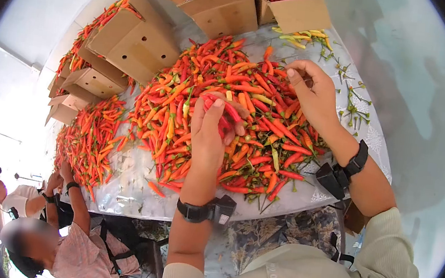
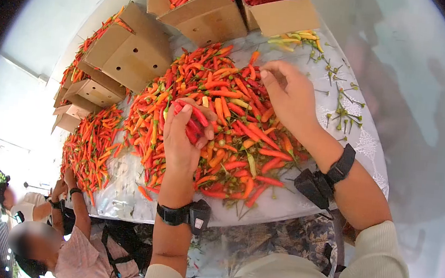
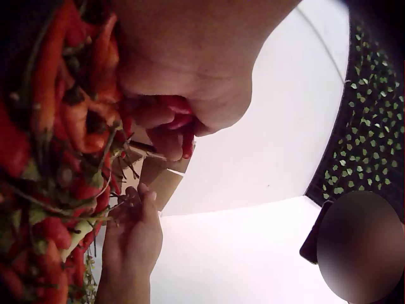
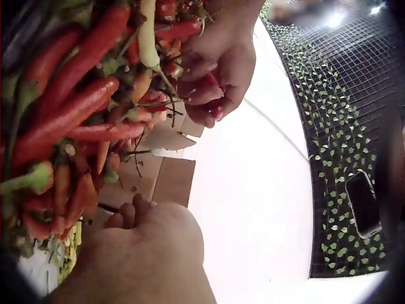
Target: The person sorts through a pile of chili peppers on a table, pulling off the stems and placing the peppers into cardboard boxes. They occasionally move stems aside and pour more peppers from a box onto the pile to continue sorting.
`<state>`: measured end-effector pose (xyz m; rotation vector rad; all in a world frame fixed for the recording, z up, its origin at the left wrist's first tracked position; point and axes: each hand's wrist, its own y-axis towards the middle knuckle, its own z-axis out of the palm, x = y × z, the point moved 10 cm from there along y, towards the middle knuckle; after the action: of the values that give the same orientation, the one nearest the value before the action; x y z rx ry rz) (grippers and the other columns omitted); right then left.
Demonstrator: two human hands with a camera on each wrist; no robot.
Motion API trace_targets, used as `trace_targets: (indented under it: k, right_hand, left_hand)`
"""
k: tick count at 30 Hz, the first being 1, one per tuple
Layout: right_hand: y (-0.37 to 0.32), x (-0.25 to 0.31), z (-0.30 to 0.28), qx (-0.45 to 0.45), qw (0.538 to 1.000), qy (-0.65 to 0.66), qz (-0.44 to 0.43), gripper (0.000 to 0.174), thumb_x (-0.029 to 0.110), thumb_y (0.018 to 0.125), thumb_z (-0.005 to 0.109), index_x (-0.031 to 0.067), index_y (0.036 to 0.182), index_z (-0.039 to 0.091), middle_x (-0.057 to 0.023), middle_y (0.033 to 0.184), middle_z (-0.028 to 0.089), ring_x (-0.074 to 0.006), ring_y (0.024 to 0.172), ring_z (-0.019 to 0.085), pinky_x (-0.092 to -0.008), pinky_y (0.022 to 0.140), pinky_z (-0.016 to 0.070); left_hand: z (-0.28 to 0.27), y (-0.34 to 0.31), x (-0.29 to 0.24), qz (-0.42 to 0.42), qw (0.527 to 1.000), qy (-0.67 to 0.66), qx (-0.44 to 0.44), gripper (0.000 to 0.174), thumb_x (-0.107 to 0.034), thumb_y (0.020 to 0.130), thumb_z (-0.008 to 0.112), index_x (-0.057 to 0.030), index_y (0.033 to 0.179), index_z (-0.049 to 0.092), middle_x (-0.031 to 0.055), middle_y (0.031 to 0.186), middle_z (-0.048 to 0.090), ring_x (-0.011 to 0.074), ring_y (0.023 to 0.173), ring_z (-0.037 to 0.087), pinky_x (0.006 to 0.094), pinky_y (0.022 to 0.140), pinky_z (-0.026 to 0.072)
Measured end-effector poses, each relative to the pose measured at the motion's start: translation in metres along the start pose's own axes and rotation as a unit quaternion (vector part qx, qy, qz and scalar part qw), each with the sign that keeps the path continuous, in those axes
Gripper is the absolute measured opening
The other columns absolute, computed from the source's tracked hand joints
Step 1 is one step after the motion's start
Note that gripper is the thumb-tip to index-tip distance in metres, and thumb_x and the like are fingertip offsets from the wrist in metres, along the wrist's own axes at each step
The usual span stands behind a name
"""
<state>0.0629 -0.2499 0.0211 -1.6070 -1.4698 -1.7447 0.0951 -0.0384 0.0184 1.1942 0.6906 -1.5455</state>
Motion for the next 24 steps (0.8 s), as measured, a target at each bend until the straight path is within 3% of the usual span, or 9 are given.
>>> trace_targets:
  k: [4, 7, 10, 13, 16, 24]
  right_hand:
    - [0.001, 0.000, -0.003, -0.012, 0.998, -0.062, -0.017, 0.012, 0.010, 0.084, 0.062, 0.0033, 0.094, 0.062, -0.0041, 0.084, 0.062, -0.0124, 0.078, 0.057, -0.0255, 0.068, 0.0448]
    - [0.001, 0.007, 0.003, -0.008, 0.987, -0.127, -0.101, 0.014, 0.009, 0.077, 0.066, 0.0053, 0.090, 0.063, -0.0108, 0.081, 0.061, -0.0258, 0.079, 0.060, -0.0338, 0.067, 0.0476]
    - [0.000, 0.008, 0.010, 0.030, 0.961, -0.256, -0.102, 0.010, 0.012, 0.075, 0.068, 0.0049, 0.082, 0.064, -0.0116, 0.080, 0.059, -0.0297, 0.082, 0.056, -0.0380, 0.072, 0.0460]
    - [-0.001, 0.006, 0.014, 0.027, 0.969, -0.206, -0.137, 0.012, 0.016, 0.075, 0.069, 0.0052, 0.079, 0.065, -0.0128, 0.082, 0.059, -0.0319, 0.083, 0.055, -0.0404, 0.076, 0.0441]
    - [-0.001, 0.002, 0.012, 0.031, 0.962, -0.249, -0.111, 0.014, 0.017, 0.074, 0.069, 0.0048, 0.079, 0.066, -0.0138, 0.082, 0.059, -0.0323, 0.084, 0.055, -0.0405, 0.076, 0.0442]
    - [-0.005, 0.012, 0.017, 0.051, 0.947, -0.276, -0.157, 0.013, 0.015, 0.073, 0.068, 0.0040, 0.079, 0.065, -0.0140, 0.081, 0.060, -0.0327, 0.082, 0.056, -0.0414, 0.079, 0.0443]
  left_hand:
    - [-0.003, 0.000, 0.004, -0.012, 1.000, 0.004, 0.007, 0.010, -0.014, 0.092, 0.044, -0.0079, 0.100, 0.046, 0.0051, 0.071, 0.054, 0.0100, 0.051, 0.051, 0.0195, 0.038, 0.0315]
    - [-0.003, 0.001, 0.006, -0.017, 1.000, 0.006, 0.016, 0.008, -0.012, 0.093, 0.044, -0.0095, 0.101, 0.044, 0.0042, 0.071, 0.054, 0.0082, 0.052, 0.050, 0.0177, 0.039, 0.0308]
    - [-0.002, 0.001, 0.006, -0.019, 1.000, 0.009, 0.003, 0.010, -0.008, 0.091, 0.046, -0.0092, 0.101, 0.045, 0.0036, 0.071, 0.053, 0.0082, 0.051, 0.048, 0.0180, 0.039, 0.0309]
    - [0.000, -0.002, 0.003, -0.023, 0.999, 0.020, -0.011, 0.011, -0.006, 0.089, 0.048, -0.0077, 0.100, 0.047, 0.0034, 0.070, 0.053, 0.0085, 0.050, 0.047, 0.0189, 0.039, 0.0303]
    - [-0.001, -0.002, 0.004, -0.020, 0.999, 0.028, -0.009, 0.011, -0.006, 0.088, 0.051, -0.0079, 0.099, 0.048, 0.0018, 0.067, 0.052, 0.0073, 0.048, 0.045, 0.0188, 0.039, 0.0295]
    - [0.002, -0.002, 0.008, -0.004, 0.996, 0.091, 0.019, 0.014, -0.015, 0.090, 0.059, -0.0048, 0.098, 0.052, 0.0002, 0.067, 0.053, 0.0040, 0.047, 0.046, 0.0176, 0.041, 0.0341]
